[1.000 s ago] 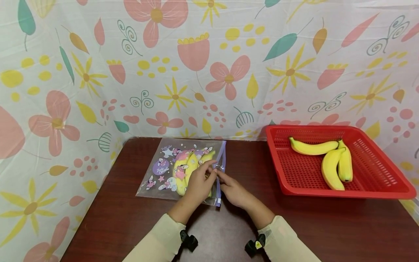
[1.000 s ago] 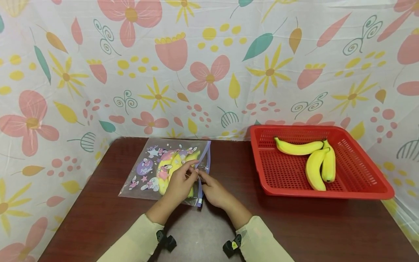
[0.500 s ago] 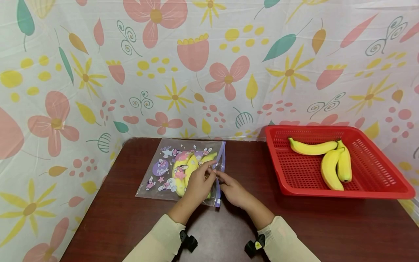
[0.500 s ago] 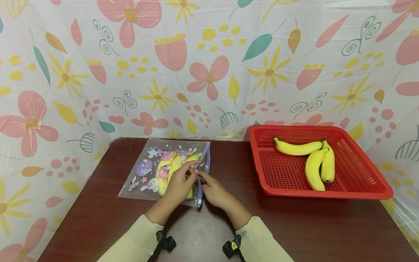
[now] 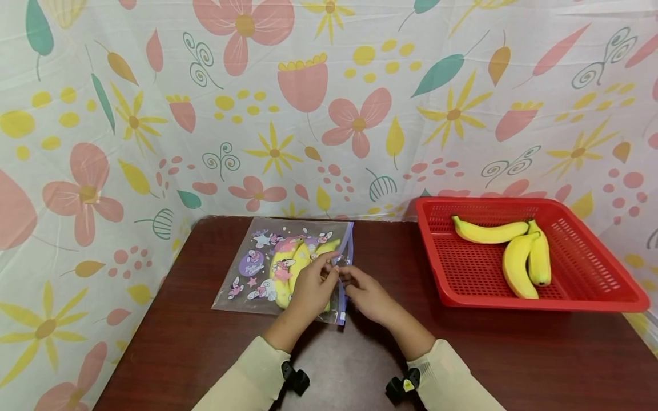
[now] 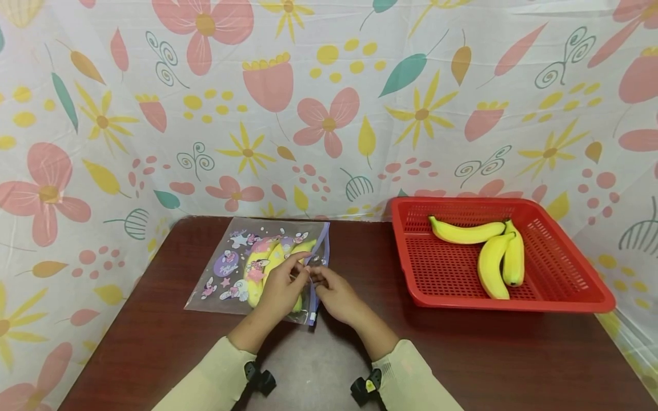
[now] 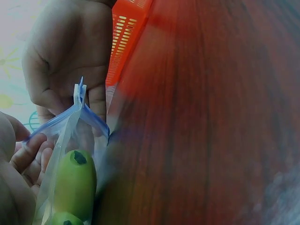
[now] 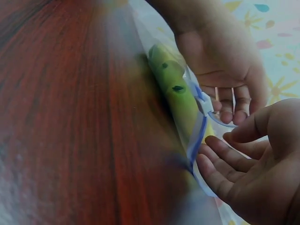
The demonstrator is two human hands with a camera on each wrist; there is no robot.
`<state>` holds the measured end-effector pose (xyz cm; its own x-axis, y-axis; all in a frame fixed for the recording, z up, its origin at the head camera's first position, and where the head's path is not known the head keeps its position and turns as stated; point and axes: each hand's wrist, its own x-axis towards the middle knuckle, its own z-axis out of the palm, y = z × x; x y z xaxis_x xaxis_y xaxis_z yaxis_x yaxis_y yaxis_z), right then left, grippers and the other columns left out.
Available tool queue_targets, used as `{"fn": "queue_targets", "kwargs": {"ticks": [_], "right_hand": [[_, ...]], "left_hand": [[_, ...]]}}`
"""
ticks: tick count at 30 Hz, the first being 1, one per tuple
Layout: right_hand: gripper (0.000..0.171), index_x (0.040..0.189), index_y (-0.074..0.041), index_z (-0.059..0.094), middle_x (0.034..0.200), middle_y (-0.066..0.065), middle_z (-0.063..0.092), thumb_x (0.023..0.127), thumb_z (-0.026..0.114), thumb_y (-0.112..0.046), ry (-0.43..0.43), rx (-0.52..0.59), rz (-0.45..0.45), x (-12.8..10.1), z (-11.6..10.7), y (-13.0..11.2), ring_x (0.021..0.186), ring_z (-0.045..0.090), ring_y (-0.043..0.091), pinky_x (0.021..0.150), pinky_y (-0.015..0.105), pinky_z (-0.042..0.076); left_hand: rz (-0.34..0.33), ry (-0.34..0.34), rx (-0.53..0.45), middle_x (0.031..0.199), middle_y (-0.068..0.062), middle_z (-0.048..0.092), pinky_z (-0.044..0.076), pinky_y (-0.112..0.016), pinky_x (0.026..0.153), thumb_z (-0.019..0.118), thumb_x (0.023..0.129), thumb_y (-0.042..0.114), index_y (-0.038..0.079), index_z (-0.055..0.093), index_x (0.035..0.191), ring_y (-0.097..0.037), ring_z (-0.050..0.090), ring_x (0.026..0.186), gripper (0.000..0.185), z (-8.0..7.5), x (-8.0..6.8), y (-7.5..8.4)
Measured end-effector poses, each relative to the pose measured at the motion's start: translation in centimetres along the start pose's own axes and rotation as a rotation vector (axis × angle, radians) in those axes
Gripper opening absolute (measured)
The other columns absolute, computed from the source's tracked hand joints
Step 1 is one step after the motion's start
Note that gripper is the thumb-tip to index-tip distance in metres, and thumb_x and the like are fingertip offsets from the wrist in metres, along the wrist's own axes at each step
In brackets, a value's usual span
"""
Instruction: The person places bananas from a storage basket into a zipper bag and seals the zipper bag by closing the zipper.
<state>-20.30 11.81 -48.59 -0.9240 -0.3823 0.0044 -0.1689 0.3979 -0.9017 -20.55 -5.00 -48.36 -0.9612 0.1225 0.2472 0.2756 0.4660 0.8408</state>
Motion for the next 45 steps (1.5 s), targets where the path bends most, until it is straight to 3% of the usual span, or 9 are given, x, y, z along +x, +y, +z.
{"fn": "queue_targets", "kwargs": {"ticks": [4,7,9,16,22,28,37,45], "right_hand": [[0.035,0.133,-0.007,0.059,0.124,0.016,0.064,0.100,0.048,-0.004,0.000,0.007,0.021,-0.1,-0.2,-0.4,0.088,0.063,0.020,0.072,0.028,0.053],[0.032,0.131,-0.008,0.061,0.122,0.014,0.066,0.101,0.050,-0.005,0.006,-0.009,0.008,-0.2,-0.5,-0.7,0.106,0.064,0.022,0.084,0.029,0.053],[0.031,0.129,-0.006,0.062,0.121,0.014,0.066,0.101,0.050,-0.005,0.002,-0.018,-0.010,-0.3,-0.8,-0.9,0.109,0.065,0.026,0.086,0.031,0.053],[0.024,0.122,-0.003,0.063,0.118,0.018,0.068,0.100,0.052,-0.004,-0.002,-0.014,-0.054,-0.7,-1.9,-2.0,0.105,0.067,0.034,0.082,0.042,0.058],[0.026,0.124,-0.007,0.063,0.119,0.017,0.068,0.100,0.052,-0.006,0.009,-0.019,-0.057,-1.2,-2.8,-2.9,0.105,0.066,0.036,0.083,0.033,0.055],[0.026,0.126,-0.009,0.062,0.122,0.019,0.066,0.102,0.052,-0.010,0.032,-0.041,-0.035,-1.4,-3.5,-3.4,0.107,0.065,0.034,0.087,0.036,0.054],[0.023,0.122,-0.014,0.064,0.117,0.009,0.067,0.101,0.055,-0.009,0.118,-0.101,-0.086,-2.2,-4.8,-4.0,0.109,0.065,0.023,0.089,0.030,0.054],[0.022,0.123,-0.015,0.062,0.119,0.009,0.066,0.103,0.055,-0.011,0.167,-0.143,-0.091,-3.3,-6.5,-4.0,0.110,0.064,0.021,0.091,0.031,0.055]], "left_hand": [[0.002,0.008,-0.001,0.089,0.002,0.066,0.051,-0.022,0.062,0.058,0.101,0.020,0.017,0.061,0.137,-0.006,0.057,0.068,0.037,0.0,0.0,0.0],[0.008,0.014,0.005,0.088,0.002,0.066,0.051,-0.022,0.062,0.059,0.100,0.020,0.017,0.062,0.136,-0.006,0.057,0.068,0.036,0.1,0.0,0.0],[0.012,0.018,0.008,0.087,0.003,0.066,0.051,-0.022,0.062,0.059,0.100,0.020,0.017,0.062,0.136,-0.006,0.057,0.068,0.036,0.1,0.0,0.0],[0.014,0.024,-0.001,0.087,0.003,0.067,0.052,-0.022,0.066,0.060,0.099,0.020,0.016,0.062,0.136,-0.006,0.060,0.071,0.037,0.2,0.1,0.0],[0.013,0.033,-0.001,0.086,0.004,0.067,0.053,-0.022,0.067,0.061,0.099,0.020,0.015,0.063,0.135,-0.006,0.061,0.072,0.037,0.2,0.1,0.1],[0.011,0.043,0.002,0.084,0.004,0.066,0.052,-0.021,0.066,0.062,0.098,0.019,0.015,0.064,0.134,-0.005,0.060,0.070,0.036,0.1,0.0,0.2],[0.018,0.052,0.002,0.083,0.004,0.066,0.051,-0.021,0.067,0.063,0.098,0.020,0.015,0.064,0.133,-0.004,0.059,0.070,0.036,0.1,0.0,0.4],[0.022,0.052,0.009,0.084,0.003,0.066,0.052,-0.022,0.069,0.062,0.099,0.019,0.015,0.064,0.134,-0.006,0.060,0.072,0.035,0.0,-0.1,0.5]]}}
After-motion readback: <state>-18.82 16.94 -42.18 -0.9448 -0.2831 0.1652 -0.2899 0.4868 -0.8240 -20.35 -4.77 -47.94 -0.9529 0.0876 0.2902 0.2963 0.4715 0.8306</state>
